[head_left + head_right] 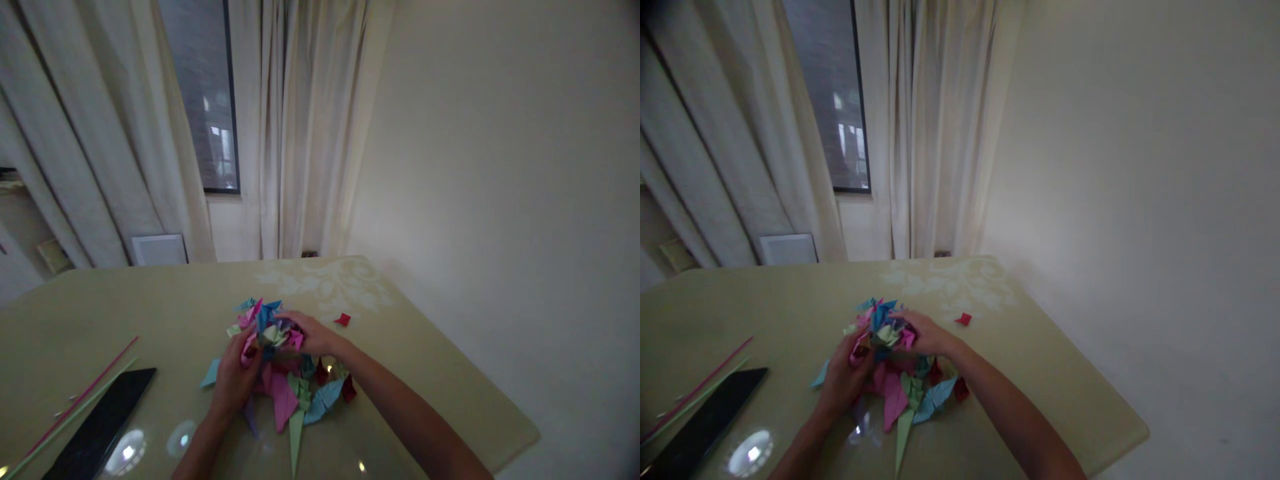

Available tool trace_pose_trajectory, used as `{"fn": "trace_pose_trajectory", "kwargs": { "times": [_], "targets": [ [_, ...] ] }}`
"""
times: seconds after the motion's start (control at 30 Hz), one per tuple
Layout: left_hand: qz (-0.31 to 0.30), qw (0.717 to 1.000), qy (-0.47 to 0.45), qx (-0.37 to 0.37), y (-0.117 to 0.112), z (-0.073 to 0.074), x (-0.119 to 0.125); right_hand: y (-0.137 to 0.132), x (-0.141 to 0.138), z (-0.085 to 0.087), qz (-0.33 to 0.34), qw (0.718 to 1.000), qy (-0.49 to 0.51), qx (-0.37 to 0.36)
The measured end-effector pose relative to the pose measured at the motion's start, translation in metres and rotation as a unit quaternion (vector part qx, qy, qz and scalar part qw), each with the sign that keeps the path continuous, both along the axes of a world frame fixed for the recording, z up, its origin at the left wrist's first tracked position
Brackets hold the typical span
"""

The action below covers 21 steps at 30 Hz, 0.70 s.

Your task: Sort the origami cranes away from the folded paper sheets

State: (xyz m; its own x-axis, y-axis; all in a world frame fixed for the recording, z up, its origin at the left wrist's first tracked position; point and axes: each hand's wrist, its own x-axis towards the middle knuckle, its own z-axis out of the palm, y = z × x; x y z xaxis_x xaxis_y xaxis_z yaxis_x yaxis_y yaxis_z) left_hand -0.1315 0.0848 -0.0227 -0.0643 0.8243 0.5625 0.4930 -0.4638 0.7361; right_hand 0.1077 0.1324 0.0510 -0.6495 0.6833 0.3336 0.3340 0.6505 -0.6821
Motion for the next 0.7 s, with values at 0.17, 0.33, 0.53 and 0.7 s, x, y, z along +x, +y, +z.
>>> {"fn": "trace_pose_trajectory", "kwargs": {
  "times": [0.17,0.33,0.53,0.7],
  "targets": [
    [-0.024,0.998,-0.048,-0.030,-0.002,0.022,-0.006,-0.055,0.072,0.032,-0.058,0.993,-0.087,-0.058],
    [0.048,0.987,0.147,-0.050,0.008,0.010,-0.042,-0.105,0.106,0.006,-0.116,0.971,-0.176,-0.114],
    [-0.064,0.942,0.277,-0.181,-0.021,-0.027,-0.022,-0.084,0.072,-0.043,-0.134,0.968,-0.196,-0.084],
    [-0.082,0.945,0.280,-0.150,-0.037,-0.013,0.026,-0.049,0.027,-0.045,-0.156,0.977,-0.140,-0.034]
  ]
}}
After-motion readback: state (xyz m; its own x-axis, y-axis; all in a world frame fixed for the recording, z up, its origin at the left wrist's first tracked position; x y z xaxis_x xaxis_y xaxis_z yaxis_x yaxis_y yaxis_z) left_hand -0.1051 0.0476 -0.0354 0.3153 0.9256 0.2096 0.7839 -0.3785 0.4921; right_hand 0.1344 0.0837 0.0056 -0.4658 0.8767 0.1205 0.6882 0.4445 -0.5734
